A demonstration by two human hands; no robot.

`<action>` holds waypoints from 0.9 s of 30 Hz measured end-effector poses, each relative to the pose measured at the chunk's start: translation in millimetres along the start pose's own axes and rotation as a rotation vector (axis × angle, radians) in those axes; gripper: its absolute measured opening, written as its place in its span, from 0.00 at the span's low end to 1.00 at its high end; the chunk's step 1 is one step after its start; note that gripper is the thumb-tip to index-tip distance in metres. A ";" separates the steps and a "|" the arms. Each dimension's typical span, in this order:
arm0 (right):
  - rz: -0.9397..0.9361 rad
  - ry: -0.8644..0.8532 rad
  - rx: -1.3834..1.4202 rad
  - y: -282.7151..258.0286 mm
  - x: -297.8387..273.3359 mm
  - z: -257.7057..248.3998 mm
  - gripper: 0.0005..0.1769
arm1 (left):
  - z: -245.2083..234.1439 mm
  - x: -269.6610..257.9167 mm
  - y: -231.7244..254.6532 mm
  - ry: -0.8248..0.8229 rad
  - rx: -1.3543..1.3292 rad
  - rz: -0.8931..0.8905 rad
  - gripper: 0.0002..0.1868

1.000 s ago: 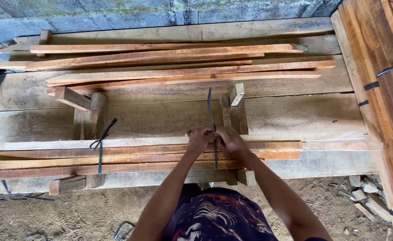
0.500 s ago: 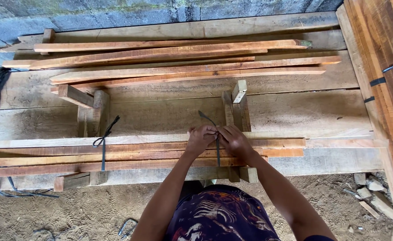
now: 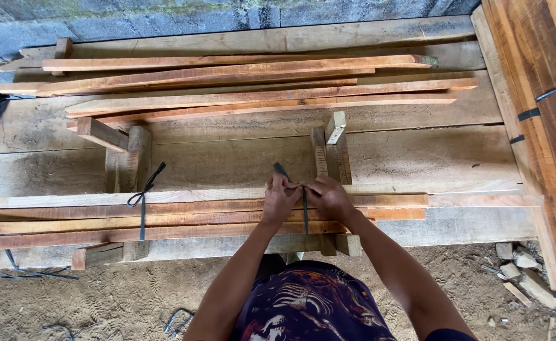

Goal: Bundling thin strips of wood together using ties and a hook tool.

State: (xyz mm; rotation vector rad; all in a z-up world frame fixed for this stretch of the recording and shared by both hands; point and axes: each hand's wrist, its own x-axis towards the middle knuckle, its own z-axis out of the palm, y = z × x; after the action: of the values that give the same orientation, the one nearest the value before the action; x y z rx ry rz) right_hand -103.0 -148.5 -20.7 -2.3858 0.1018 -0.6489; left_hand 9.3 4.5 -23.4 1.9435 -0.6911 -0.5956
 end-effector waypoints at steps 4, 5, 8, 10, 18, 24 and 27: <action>0.123 -0.015 0.242 18.2 4.8 2.7 0.05 | 11.7 8.1 -26.0 0.023 0.036 -0.018 0.20; 0.181 -0.059 0.303 34.1 1.3 11.4 0.04 | 9.4 6.4 -20.6 -0.006 0.020 -0.016 0.19; 0.389 -0.290 0.336 26.7 17.4 -2.0 0.08 | 15.5 7.3 -32.2 -0.018 0.017 -0.027 0.19; 0.536 -0.474 0.301 29.3 29.4 -3.2 0.13 | 17.0 9.6 -36.3 0.001 0.028 -0.037 0.20; 0.751 -0.393 0.508 71.8 15.1 27.8 0.21 | 20.4 9.5 -39.9 0.104 0.190 0.204 0.09; 0.711 -0.363 0.505 66.7 18.5 20.8 0.14 | 12.9 4.0 -22.0 0.163 0.274 0.398 0.04; 0.650 -0.386 0.527 52.5 24.4 9.6 0.14 | 13.1 6.0 -27.0 0.134 0.314 0.436 0.06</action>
State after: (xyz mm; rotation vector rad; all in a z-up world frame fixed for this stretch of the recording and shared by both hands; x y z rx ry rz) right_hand -72.3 -189.7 -49.0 -1.7701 0.4540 0.0932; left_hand 10.9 2.6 -53.8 2.0034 -1.1340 -0.0897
